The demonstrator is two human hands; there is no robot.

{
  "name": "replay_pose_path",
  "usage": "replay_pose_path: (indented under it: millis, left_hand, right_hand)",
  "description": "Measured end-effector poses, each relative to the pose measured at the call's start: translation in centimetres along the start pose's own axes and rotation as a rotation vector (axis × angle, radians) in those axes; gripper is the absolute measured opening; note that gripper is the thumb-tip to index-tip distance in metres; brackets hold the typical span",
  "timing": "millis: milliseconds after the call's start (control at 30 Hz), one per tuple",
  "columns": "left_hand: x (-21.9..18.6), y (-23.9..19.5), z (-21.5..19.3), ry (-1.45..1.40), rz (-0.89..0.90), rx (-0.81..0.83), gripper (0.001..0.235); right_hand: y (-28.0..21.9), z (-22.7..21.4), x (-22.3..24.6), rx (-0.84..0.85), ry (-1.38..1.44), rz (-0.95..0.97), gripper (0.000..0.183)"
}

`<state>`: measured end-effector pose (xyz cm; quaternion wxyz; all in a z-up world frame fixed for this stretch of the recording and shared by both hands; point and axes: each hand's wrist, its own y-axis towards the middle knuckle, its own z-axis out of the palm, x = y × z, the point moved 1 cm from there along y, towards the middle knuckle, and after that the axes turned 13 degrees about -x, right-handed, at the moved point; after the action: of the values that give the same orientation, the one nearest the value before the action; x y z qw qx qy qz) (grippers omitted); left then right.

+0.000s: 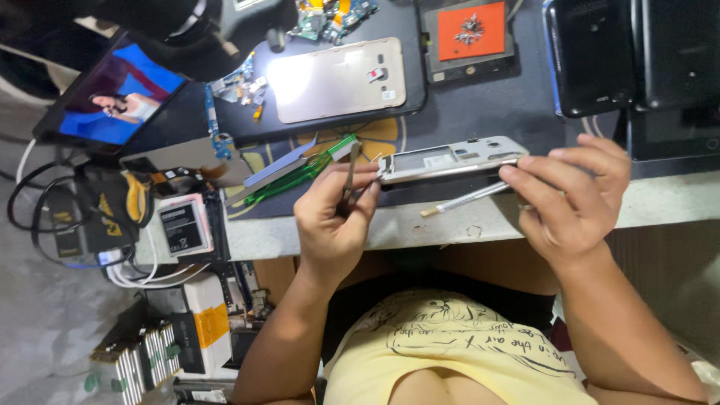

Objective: The person disassembles a smartphone by prying open the casing and removing internal components. They use a metal spudger and tweezers to separate parts and manipulate small connectors inside the device.

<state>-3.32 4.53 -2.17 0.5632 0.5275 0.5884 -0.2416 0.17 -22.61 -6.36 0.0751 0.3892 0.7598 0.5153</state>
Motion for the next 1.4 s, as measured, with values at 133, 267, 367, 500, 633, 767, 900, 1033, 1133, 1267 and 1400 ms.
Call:
replay_pose_path:
  millis: [133,267,367,500,633,767,900,1033,1133,1267,1400]
  left_hand:
    - [0.8,-1.1,-0.2,-0.018,-0.054,0.019,0.007]
    - [1.2,-2.1,-0.4,0.063,-0.042,0.043,0.009]
    - [1.3,-2.6,-0.5,0.123,0.023,0.054,0.012]
    - [1.3,-2.6,-0.3,0.128,0.076,0.067,0.014]
    - [1.0,-2.4,-0.4,0.104,0.007,0.063,0.014]
    - [0.3,-2.5,-0.1,0.131,0.029,0.032,0.013]
    - [-0.3,-2.6,0.9,0.107,0.176,0.076,0.015]
    - [-1.0,-2.7,1.5,0.114,0.540,0.244,0.032]
    - [-1.5,-3.1,2.2,0.099,0.644,0.359,0.036]
    - [-1.8,-3.7,3.0,0.083,0.671,0.454,0.036]
    - [-1.6,-3.8,3.0,0.160,0.757,0.502,0.028]
  right_hand:
    - [-1.2,-0.4,0.1,0.038,0.016,0.008,0.046]
    - [-2.0,-0.5,0.2,0.065,0.020,-0.011,0.044]
    - [-2.3,-0.4,0.4,0.086,0.007,-0.030,0.038]
    - [-2.2,-0.4,0.8,0.157,0.001,-0.039,0.038]
    - [-2.1,-0.8,1.0,0.206,0.043,0.016,0.041]
    - [-2.8,-1.4,1.2,0.166,0.080,0.068,0.040]
    - [-3.8,-1.4,2.1,0.086,0.277,0.346,0.034]
    - [-3.5,-2.1,4.2,0.170,0.452,0.720,0.032]
    - [-2.2,-2.3,5.2,0.207,0.455,0.566,0.030]
    - [-2.9,-2.9,5.1,0.181,0.444,0.450,0.023]
    - [-9.5,-5.8,4.1,0.216,0.382,0.544,0.019]
